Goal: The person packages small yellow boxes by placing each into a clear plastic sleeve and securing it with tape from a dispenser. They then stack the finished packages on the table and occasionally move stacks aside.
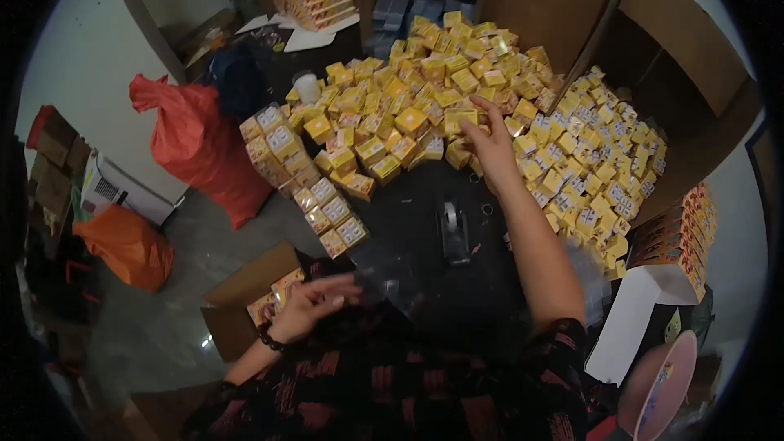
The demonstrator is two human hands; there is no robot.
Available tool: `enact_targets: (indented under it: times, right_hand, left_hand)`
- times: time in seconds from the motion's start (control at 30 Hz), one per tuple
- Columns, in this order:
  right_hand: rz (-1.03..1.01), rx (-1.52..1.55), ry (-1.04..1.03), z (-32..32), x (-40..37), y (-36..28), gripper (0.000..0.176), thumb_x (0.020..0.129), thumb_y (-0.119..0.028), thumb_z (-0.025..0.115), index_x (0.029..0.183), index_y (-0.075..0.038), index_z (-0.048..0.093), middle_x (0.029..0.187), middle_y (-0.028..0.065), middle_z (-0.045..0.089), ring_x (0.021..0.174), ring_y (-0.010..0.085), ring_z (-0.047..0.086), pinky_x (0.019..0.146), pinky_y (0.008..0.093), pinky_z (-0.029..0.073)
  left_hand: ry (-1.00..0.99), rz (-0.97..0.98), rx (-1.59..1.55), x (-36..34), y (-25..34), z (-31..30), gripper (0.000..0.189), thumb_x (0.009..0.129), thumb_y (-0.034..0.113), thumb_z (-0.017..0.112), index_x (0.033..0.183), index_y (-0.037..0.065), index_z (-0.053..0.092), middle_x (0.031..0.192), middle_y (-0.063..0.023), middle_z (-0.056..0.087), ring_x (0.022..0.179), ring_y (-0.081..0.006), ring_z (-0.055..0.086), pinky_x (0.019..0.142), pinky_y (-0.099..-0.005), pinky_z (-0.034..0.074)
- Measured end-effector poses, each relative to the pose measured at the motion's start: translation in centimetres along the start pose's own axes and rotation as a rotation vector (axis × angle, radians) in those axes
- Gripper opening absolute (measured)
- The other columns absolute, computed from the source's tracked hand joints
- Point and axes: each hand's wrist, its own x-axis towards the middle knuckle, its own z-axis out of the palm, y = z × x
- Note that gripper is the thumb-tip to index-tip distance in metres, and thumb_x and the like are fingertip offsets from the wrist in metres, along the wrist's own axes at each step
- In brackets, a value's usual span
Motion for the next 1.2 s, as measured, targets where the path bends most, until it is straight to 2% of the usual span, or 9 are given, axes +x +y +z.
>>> enact_targets:
  times: [0.2,0.53,0.7,0.8,0.93,1.0,1.07,1.13,1.2]
  right_hand:
    - [0.117,-0.141,-0.329,4.9,-16.5,1.3,0.042,0.085,0.006,0.059,0.121,-0.004,0.042,0.109,0.0054,0.055,0.099,0.0117,0.057,0.075,0.0239,0.05]
    - [0.115,0.254,-0.154,7.7,-22.3,3.4,0.044,0.089,0.0,0.058,0.13,-0.001,0.043,0.126,0.0155,0.051,0.112,0.0204,0.054,0.093,0.0309,0.046]
    - [-0.277,-0.349,0.122,8.6,-23.2,3.3,0.033,0.092,0.001,0.051,0.124,-0.003,0.043,0.127,0.0122,0.047,0.113,0.0179,0.051,0.094,0.0312,0.044]
    - [0.276,0.769,0.061,9.5,-23.5,2.9,0.036,0.093,0.002,0.048,0.126,-0.006,0.036,0.123,0.0128,0.049,0.113,0.0207,0.052,0.095,0.0358,0.045]
    - [0.295,0.719,0.062,8.0,-23.6,4.0,0.041,0.092,0.002,0.049,0.126,-0.008,0.029,0.122,0.0131,0.049,0.113,0.0218,0.052,0.095,0.0403,0.046]
    - [0.086,0.547,-0.038,7.3,-23.7,4.0,0.041,0.091,-0.001,0.055,0.126,-0.006,0.034,0.123,0.0106,0.048,0.111,0.0186,0.052,0.093,0.0318,0.046]
    - [0.048,0.44,-0.164,7.1,-24.0,3.5,0.04,0.091,-0.002,0.056,0.126,-0.004,0.037,0.123,0.0104,0.048,0.112,0.0175,0.052,0.092,0.0304,0.046]
    - [0.007,0.273,-0.367,7.1,-24.2,2.4,0.037,0.09,-0.003,0.059,0.124,-0.001,0.045,0.123,0.0097,0.049,0.112,0.0151,0.052,0.092,0.027,0.044]
    - [0.05,0.271,-0.398,6.6,-24.0,3.8,0.038,0.09,-0.003,0.059,0.125,-0.002,0.045,0.123,0.0097,0.048,0.113,0.0159,0.052,0.094,0.0279,0.044]
  left_hand:
    - [0.127,0.268,-0.026,0.4,2.0,2.0,0.043,0.092,0.0,0.053,0.134,0.001,0.044,0.127,-0.0108,0.054,0.105,-0.0146,0.058,0.088,-0.0247,0.046]
    - [0.122,0.489,0.416,-0.1,0.7,5.2,0.043,0.09,0.0,0.054,0.132,0.0,0.046,0.128,-0.0123,0.047,0.099,-0.0147,0.06,0.081,-0.0239,0.048]
    - [0.132,0.455,0.319,0.1,-0.9,5.1,0.046,0.091,0.0,0.054,0.135,0.001,0.042,0.133,-0.012,0.043,0.105,-0.0161,0.058,0.087,-0.0259,0.046]
    - [0.035,0.412,0.044,-0.2,-1.3,5.6,0.052,0.092,0.002,0.054,0.14,0.003,0.036,0.137,-0.0116,0.04,0.112,-0.0161,0.054,0.093,-0.0271,0.043]
    - [-0.345,0.224,0.256,-2.3,2.6,4.5,0.054,0.091,0.006,0.057,0.14,0.004,0.035,0.133,-0.0096,0.046,0.116,-0.0157,0.051,0.096,-0.0284,0.043]
    - [-0.154,-0.386,0.647,-2.4,4.8,3.5,0.048,0.091,0.006,0.058,0.134,0.001,0.039,0.139,-0.0111,0.041,0.119,-0.0147,0.049,0.097,-0.0292,0.043]
    - [0.028,-0.278,0.802,-1.8,2.4,3.9,0.041,0.088,0.004,0.061,0.126,0.0,0.047,0.133,-0.0109,0.046,0.115,-0.0169,0.053,0.09,-0.0281,0.048]
    - [0.093,0.393,0.114,-0.9,1.3,6.2,0.036,0.086,0.0,0.063,0.121,0.0,0.052,0.125,-0.0094,0.05,0.107,-0.0161,0.056,0.082,-0.0256,0.05]
    - [0.03,0.302,-0.029,-0.8,0.9,5.9,0.038,0.082,-0.005,0.065,0.118,0.0,0.054,0.125,-0.0091,0.047,0.109,-0.0167,0.054,0.084,-0.0251,0.05]
